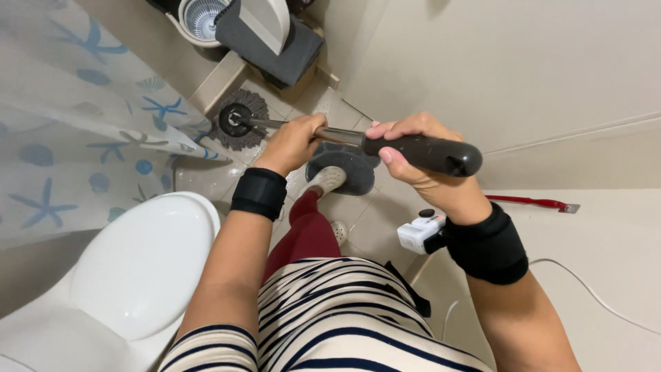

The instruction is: The person scrubs a white sink with a red long-handled brush, then moves to the floor to mop the tiled area using a spin mop and wringer bucket. The person cleans around the toilet and near the shower curtain, repeatedly wringing the mop in the bucket.

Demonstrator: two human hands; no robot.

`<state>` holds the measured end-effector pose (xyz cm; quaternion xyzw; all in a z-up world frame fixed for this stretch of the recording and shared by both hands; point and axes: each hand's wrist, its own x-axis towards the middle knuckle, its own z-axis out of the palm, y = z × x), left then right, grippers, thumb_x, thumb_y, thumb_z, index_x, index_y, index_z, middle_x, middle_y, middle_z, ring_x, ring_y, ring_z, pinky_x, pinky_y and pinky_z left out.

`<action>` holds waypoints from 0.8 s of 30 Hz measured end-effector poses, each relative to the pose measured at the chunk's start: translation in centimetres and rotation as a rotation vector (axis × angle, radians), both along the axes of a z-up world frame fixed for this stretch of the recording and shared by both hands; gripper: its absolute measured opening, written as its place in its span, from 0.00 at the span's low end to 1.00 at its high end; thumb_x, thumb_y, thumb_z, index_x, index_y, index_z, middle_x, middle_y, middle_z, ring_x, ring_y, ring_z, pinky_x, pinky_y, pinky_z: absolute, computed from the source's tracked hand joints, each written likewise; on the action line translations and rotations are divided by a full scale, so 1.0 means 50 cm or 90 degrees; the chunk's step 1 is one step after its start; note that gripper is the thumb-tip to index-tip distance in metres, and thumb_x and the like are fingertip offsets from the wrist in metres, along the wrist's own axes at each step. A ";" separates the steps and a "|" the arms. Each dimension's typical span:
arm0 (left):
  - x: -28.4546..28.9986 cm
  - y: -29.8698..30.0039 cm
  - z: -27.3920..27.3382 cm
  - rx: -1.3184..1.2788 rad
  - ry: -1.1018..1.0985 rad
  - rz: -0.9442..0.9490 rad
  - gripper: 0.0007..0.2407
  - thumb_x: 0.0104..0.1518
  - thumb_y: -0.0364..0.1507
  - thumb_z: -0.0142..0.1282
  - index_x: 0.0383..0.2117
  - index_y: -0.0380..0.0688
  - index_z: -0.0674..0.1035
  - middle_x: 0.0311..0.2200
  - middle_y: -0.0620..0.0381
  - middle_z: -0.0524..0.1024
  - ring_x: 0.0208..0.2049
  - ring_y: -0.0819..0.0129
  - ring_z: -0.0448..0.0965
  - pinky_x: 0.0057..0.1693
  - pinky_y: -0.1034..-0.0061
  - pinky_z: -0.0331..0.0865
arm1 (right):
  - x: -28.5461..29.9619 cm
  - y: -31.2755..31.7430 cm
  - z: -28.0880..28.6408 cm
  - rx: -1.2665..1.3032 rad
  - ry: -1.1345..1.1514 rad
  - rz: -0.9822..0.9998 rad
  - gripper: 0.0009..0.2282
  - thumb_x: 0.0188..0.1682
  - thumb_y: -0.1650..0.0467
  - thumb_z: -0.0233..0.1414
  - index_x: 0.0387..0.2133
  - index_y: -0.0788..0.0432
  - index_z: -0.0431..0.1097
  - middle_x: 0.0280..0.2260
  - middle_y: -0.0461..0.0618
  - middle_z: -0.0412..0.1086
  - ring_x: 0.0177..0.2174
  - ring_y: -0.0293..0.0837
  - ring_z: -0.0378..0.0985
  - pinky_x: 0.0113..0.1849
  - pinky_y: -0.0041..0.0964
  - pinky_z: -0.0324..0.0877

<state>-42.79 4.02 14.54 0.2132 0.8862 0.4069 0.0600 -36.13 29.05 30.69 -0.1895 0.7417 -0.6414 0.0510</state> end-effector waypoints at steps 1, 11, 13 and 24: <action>-0.009 0.008 -0.002 -0.007 -0.005 -0.007 0.11 0.50 0.19 0.59 0.38 0.43 0.72 0.36 0.47 0.77 0.40 0.43 0.78 0.44 0.54 0.70 | -0.003 0.009 0.003 0.021 0.004 -0.012 0.08 0.55 0.73 0.59 0.41 0.60 0.67 0.47 0.56 0.77 0.54 0.49 0.79 0.57 0.44 0.75; -0.093 0.013 -0.051 -0.016 -0.024 -0.056 0.12 0.53 0.29 0.65 0.39 0.45 0.75 0.36 0.50 0.79 0.41 0.48 0.79 0.45 0.57 0.72 | -0.056 0.068 0.002 0.033 -0.050 -0.092 0.08 0.53 0.74 0.59 0.41 0.59 0.66 0.46 0.55 0.77 0.51 0.45 0.78 0.54 0.42 0.74; -0.116 -0.003 -0.037 -0.026 -0.031 -0.081 0.13 0.54 0.33 0.66 0.42 0.47 0.76 0.36 0.50 0.80 0.41 0.48 0.79 0.45 0.57 0.72 | -0.079 0.057 0.025 0.102 -0.040 -0.070 0.08 0.51 0.75 0.59 0.41 0.60 0.69 0.47 0.56 0.77 0.50 0.44 0.79 0.54 0.42 0.74; -0.265 -0.061 -0.031 -0.054 -0.073 -0.158 0.17 0.55 0.39 0.63 0.48 0.49 0.75 0.41 0.51 0.81 0.43 0.48 0.79 0.47 0.57 0.72 | -0.204 0.007 0.049 0.077 -0.107 -0.191 0.08 0.50 0.75 0.59 0.40 0.62 0.68 0.45 0.58 0.78 0.39 0.43 0.73 0.42 0.39 0.70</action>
